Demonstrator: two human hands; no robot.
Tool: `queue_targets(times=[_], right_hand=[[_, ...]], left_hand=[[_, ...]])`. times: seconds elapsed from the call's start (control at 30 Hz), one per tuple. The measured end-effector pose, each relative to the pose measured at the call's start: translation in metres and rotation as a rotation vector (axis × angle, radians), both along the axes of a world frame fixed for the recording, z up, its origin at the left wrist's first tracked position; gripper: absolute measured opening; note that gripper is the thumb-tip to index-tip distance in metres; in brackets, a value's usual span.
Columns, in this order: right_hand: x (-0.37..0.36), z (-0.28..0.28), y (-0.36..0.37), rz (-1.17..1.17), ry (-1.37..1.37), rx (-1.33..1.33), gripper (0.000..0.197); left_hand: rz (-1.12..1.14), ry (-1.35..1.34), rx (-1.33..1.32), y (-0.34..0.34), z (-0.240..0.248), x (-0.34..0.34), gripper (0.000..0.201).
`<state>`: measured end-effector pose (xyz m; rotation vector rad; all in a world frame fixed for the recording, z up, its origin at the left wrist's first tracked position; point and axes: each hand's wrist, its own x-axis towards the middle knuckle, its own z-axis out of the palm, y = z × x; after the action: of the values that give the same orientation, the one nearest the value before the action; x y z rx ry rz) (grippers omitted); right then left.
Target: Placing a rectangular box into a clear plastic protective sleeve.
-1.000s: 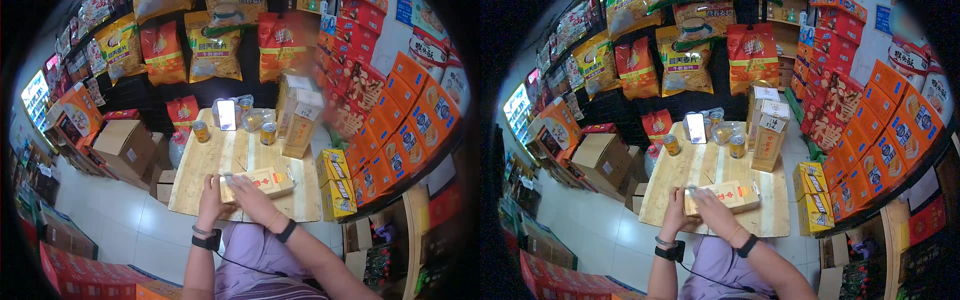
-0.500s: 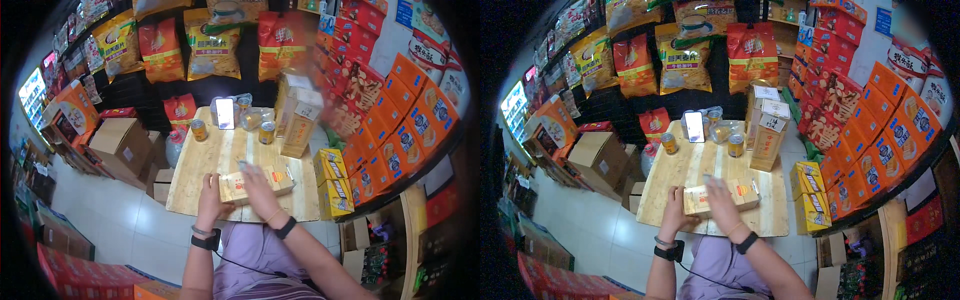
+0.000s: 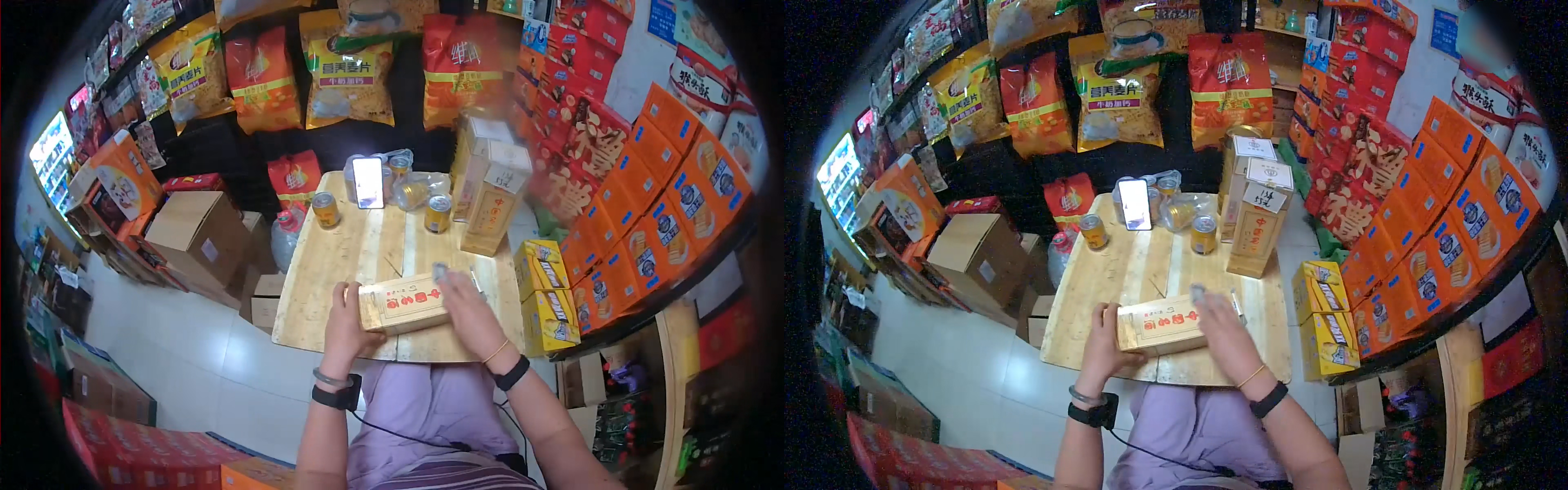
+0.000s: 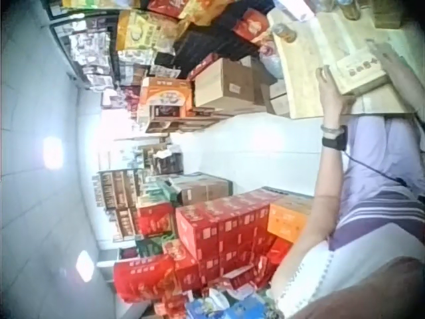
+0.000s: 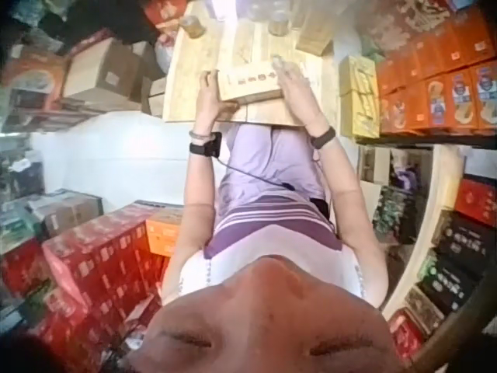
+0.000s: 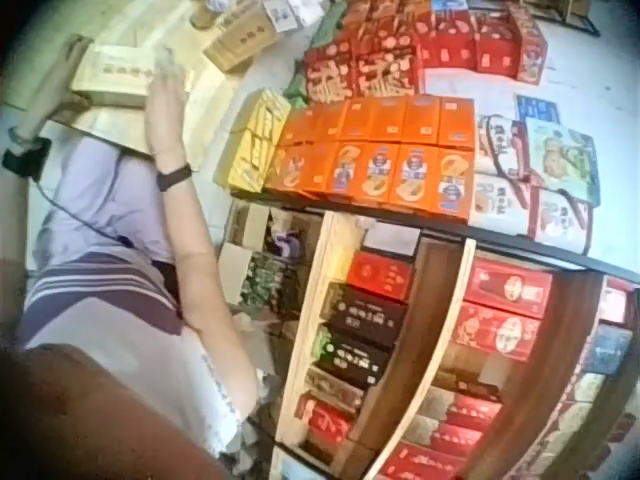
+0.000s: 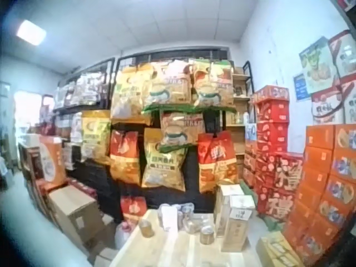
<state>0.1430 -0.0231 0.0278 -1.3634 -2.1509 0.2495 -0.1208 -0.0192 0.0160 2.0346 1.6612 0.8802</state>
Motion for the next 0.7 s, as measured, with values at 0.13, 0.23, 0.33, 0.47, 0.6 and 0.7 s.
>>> queue_targets(times=[0.13, 0.23, 0.33, 0.47, 0.6, 0.7], right_hand=[[-0.003, -0.010, 0.015, -0.143, -0.066, 0.040, 0.046], [-0.047, -0.020, 0.025, -0.210, -0.157, 0.152, 0.045], [-0.087, -0.019, 0.026, -0.016, -0.349, 0.204, 0.045], [-0.115, -0.015, 0.008, 0.181, -0.104, 0.227, 0.046], [-0.086, -0.012, -0.009, 0.293, 0.044, 0.069, 0.051], [-0.035, -0.009, -0.012, 0.221, -0.038, 0.088, 0.052]], left_hand=[[0.007, 0.017, -0.008, 0.002, 0.004, 0.002, 0.114], [0.009, 0.043, -0.016, 0.004, -0.001, -0.001, 0.116], [0.009, 0.063, 0.002, 0.002, -0.004, 0.000, 0.116], [0.004, 0.032, 0.017, 0.006, -0.014, -0.005, 0.115], [0.010, 0.017, 0.029, 0.004, -0.013, -0.006, 0.114], [-0.005, 0.006, -0.007, 0.001, -0.001, -0.001, 0.112]])
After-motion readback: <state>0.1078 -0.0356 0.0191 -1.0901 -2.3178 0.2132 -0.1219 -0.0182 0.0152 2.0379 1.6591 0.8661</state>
